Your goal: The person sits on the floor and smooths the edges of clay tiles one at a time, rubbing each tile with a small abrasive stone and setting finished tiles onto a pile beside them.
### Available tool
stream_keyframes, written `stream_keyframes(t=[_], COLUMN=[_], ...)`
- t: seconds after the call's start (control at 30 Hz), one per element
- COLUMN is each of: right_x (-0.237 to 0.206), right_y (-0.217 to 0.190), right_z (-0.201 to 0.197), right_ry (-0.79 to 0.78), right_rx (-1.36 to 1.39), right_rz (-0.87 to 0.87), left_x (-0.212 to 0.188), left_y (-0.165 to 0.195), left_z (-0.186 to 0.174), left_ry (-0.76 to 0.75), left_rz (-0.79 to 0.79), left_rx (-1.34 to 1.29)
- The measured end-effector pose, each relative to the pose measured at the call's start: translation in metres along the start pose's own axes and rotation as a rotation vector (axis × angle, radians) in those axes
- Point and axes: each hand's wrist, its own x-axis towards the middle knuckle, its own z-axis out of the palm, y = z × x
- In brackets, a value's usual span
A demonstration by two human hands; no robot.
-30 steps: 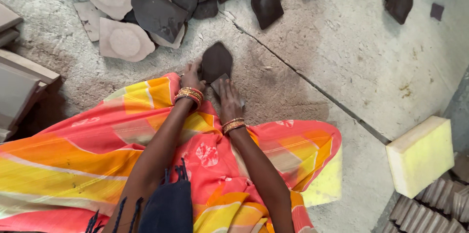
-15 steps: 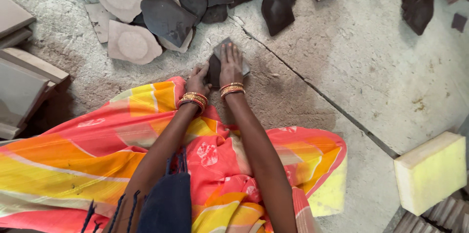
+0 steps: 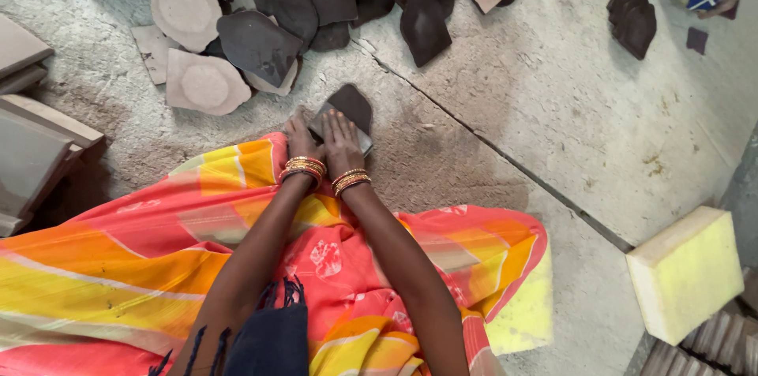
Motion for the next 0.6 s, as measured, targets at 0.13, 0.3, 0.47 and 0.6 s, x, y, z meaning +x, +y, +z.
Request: stream_keyframes(t=[0.13,0.3,0.47,0.6], right_x=[0.024,0.064,0.069,0.048], right_y=[0.008,0.023,0.031,0.036], right_z=[-0.003,-0.025,-0.033,-0.024], right_ry=[-0.044,-0.366,-0.139,-0.115], right_rx=[-0.149,-0.236,-0.192,-0.236], right_rz=[0.074,0.197,0.238,0.291], left_x=[0.0,0.002,0.003,0.003], left_y=[0.001,0.004,0.011,0.016], left_z=[0.002,0.001,-0.002,-0.004], left_ry=[0.057,0.021,0.014,0.007], left_rz=[0.018,-0.051,-0.066,-0.094], left_rx=[0.04,0.041,0.04,0.045])
